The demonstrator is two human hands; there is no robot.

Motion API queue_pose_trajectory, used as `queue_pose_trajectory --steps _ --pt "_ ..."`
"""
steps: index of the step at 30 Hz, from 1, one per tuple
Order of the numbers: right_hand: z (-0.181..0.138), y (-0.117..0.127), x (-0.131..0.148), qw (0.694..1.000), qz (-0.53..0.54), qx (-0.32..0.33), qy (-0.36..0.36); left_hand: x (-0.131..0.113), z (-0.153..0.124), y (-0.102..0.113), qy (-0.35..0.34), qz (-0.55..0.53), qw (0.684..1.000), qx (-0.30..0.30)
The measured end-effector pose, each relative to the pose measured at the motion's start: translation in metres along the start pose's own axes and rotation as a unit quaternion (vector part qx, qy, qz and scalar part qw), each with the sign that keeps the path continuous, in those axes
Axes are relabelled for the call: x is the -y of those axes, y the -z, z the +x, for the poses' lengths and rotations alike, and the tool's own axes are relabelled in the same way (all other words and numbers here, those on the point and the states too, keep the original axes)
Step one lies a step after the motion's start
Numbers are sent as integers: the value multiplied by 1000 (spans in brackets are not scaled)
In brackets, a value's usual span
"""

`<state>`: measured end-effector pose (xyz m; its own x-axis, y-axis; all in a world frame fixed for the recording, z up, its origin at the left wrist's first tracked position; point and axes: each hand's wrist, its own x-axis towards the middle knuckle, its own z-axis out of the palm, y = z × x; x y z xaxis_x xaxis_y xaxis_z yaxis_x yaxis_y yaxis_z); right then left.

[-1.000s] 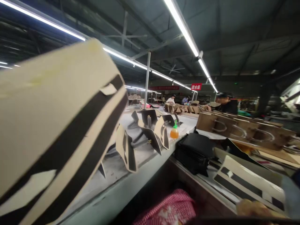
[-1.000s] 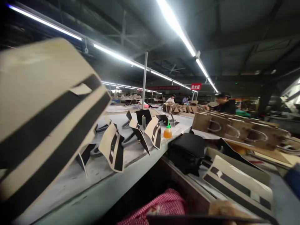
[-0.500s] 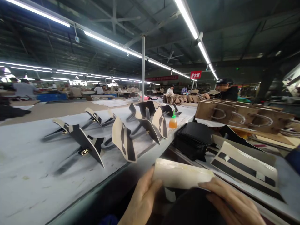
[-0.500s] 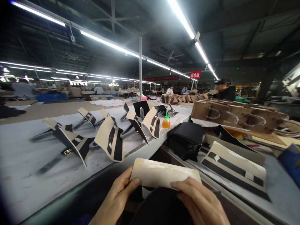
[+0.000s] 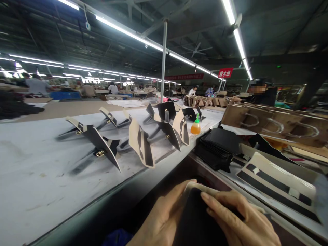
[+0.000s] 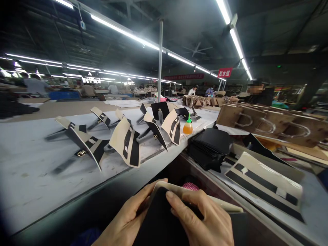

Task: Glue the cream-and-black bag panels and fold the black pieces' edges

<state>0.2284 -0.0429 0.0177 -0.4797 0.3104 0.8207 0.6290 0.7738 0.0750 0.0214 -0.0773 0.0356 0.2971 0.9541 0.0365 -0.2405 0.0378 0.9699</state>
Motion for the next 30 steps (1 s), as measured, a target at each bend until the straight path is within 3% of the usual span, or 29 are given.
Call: queue_pose_trajectory --steps 6,12,20,26,30 --pt "-1 1 0 999 -28 17 -7 6 -3 1 -52 -21 998 13" --pt "-2 2 -1 999 -33 19 -10 9 -5 2 -32 -12 999 -4" --pt "-4 1 -1 1000 -11 7 -18 1 -4 2 -59 84 995 -13" --pt "-8 0 -6 999 -13 42 -11 14 -8 13 -87 132 987 -21" --pt "-6 2 -9 998 -2 57 5 17 -8 22 -96 193 976 26"
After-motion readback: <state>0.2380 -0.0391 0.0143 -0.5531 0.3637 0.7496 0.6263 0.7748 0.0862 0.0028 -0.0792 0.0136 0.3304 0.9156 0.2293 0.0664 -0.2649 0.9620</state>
